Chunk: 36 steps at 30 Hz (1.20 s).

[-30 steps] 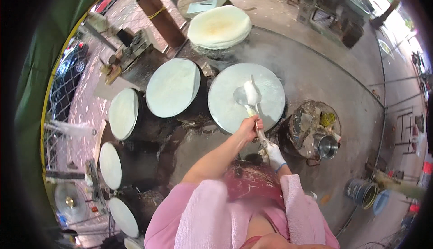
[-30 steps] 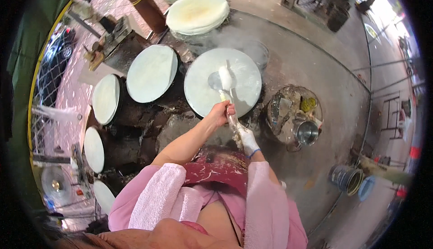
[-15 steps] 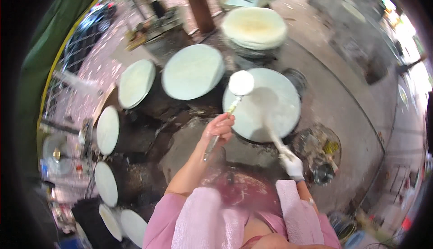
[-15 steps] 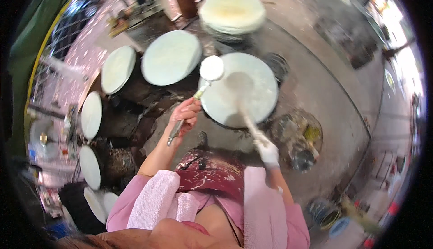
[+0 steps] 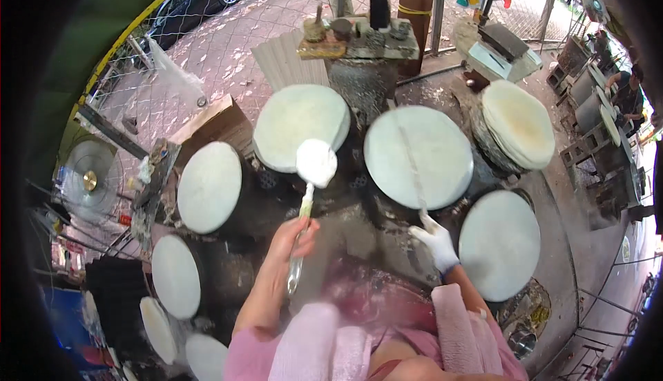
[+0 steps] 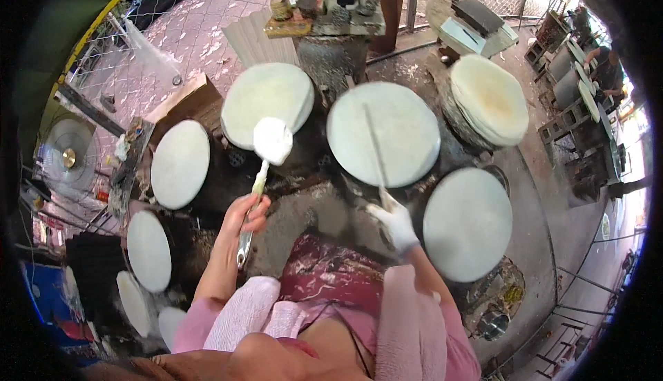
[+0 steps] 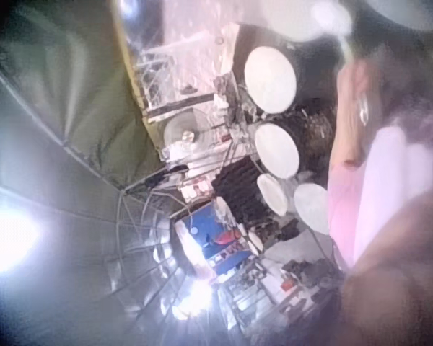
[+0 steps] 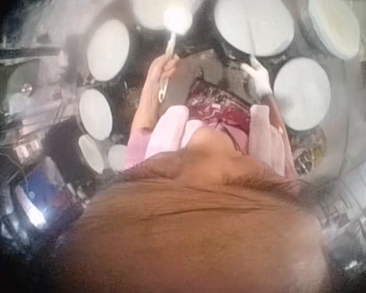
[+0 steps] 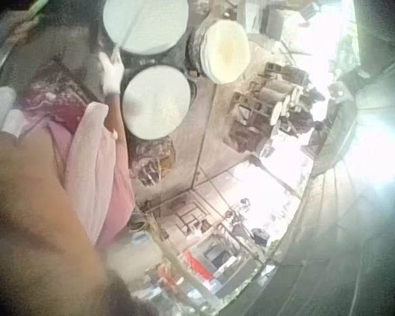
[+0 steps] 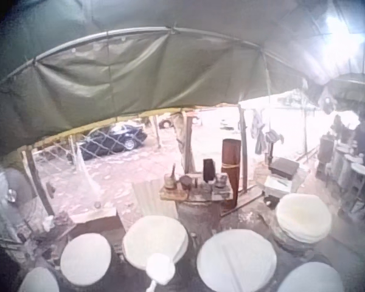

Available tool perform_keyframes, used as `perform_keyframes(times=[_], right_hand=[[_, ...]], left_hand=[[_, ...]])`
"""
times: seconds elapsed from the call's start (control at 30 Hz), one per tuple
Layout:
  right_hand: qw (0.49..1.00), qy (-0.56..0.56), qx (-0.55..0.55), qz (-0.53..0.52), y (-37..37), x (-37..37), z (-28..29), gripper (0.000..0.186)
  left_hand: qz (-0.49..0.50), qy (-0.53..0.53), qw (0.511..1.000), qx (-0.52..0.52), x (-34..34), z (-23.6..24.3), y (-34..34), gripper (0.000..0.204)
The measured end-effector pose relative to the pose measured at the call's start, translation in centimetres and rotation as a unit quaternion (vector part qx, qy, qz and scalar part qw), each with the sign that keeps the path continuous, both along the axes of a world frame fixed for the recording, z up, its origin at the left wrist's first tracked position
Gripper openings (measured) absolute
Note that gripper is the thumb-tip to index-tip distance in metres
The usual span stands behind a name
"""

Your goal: The person spreads thin layers of batter onto multiple hot circular plates to cook popia skins, then lifts the cooked skins off the plates and places them in a stack.

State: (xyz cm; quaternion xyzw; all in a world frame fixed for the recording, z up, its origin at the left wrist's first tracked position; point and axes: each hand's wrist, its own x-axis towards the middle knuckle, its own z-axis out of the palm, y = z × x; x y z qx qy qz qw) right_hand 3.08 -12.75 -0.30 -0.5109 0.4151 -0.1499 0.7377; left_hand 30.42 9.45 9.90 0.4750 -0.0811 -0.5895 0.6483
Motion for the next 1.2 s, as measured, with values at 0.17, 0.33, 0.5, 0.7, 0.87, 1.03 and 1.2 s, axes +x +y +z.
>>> perform_keyframes(times=[0.17,0.33,0.5,0.7,0.87,1.03,1.2], right_hand=[[0.956,0.069,-0.285,0.007,-6.1,23.9,-6.5,0.085],[0.892,0.312,-0.328,0.002,-6.3,38.1,-2.4,0.095],[0.882,0.34,-0.325,-0.023,-5.5,42.6,-0.2,0.078],[0.947,-0.08,-0.277,-0.143,-6.3,43.4,5.4,0.06],[0.962,-0.042,-0.257,-0.088,-13.4,34.9,12.0,0.042],[0.922,0.166,-0.35,-0.01,-26.7,20.2,18.1,0.037],[0.738,0.431,-0.519,0.011,-33.0,9.4,29.9,0.038]], left_hand=[[0.044,0.044,0.997,0.034,10.4,2.3,2.8,0.033],[0.091,0.03,0.995,0.037,17.2,3.3,5.5,0.038],[0.121,0.05,0.991,0.026,22.2,3.6,6.0,0.038],[0.142,0.049,0.989,0.014,24.4,5.2,4.4,0.038],[0.117,0.048,0.992,-0.026,26.4,3.5,3.0,0.043],[0.157,0.035,0.987,-0.002,25.6,4.3,-1.0,0.04],[0.16,0.113,0.979,-0.05,23.9,4.1,-6.4,0.036]])
